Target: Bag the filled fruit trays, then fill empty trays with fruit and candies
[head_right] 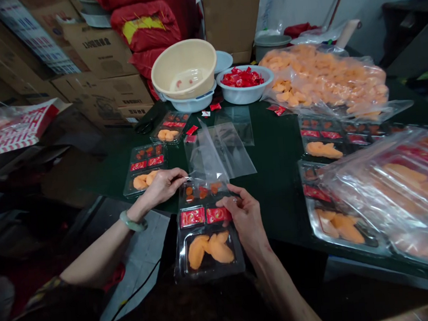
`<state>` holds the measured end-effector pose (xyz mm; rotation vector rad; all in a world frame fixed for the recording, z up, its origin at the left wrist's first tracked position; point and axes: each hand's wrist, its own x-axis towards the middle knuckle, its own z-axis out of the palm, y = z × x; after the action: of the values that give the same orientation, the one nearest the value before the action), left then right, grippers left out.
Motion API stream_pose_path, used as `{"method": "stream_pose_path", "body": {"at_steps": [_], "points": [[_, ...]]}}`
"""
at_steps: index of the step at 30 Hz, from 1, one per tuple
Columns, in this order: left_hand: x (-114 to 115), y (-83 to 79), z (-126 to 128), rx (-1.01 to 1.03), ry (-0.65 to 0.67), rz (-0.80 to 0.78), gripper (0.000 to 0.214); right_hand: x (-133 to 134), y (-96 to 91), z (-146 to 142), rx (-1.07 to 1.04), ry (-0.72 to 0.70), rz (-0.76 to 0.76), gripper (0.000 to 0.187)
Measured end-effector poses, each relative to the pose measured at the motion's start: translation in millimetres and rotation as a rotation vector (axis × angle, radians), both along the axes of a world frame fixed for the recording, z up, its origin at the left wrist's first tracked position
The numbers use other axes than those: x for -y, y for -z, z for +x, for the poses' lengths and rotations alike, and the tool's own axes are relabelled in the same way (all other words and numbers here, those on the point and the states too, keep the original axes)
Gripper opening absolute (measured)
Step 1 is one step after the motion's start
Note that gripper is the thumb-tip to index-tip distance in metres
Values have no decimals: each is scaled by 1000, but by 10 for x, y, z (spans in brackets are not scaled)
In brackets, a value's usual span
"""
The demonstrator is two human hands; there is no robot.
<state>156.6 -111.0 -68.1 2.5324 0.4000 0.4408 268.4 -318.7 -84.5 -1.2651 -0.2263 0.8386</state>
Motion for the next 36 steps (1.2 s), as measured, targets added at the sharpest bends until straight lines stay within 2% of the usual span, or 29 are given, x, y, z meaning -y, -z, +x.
{"method": "stream_pose_path", "body": {"at_steps": [4, 9, 12, 14, 18, 20, 22, 25, 27, 32, 36], "points": [[85, 96, -44, 93, 13, -78, 18, 64, 29, -107, -18, 78, -9, 49], [343, 292, -56, 290, -222, 0, 15, 131, 28, -163, 1, 143, -15, 48], [439, 323, -61, 305, -346, -60, 13, 154, 42, -164, -19, 153, -14, 48], [437, 314, -43, 300, -397, -235, 14, 163, 70, -154, -19, 146, -2, 48], [316, 281, 66, 322, -375, -821, 16, 164, 134, -124, 41, 141, 25, 45], [246, 267, 118, 337, -321, -939, 19, 156, 149, -109, 59, 140, 23, 44], [194, 255, 140, 334, -262, -814, 18, 142, 149, -96, 69, 138, 28, 42], [160, 243, 105, 321, -189, -379, 14, 121, 135, -88, 85, 145, 39, 42], [169, 234, 50, 313, -162, -158, 15, 114, 122, -93, 89, 155, 31, 42], [274, 204, -106, 306, -182, 102, 15, 142, 109, -119, 33, 123, -21, 44], [308, 178, -167, 286, -114, 262, 19, 181, 111, -125, -14, 101, -60, 48]]}}
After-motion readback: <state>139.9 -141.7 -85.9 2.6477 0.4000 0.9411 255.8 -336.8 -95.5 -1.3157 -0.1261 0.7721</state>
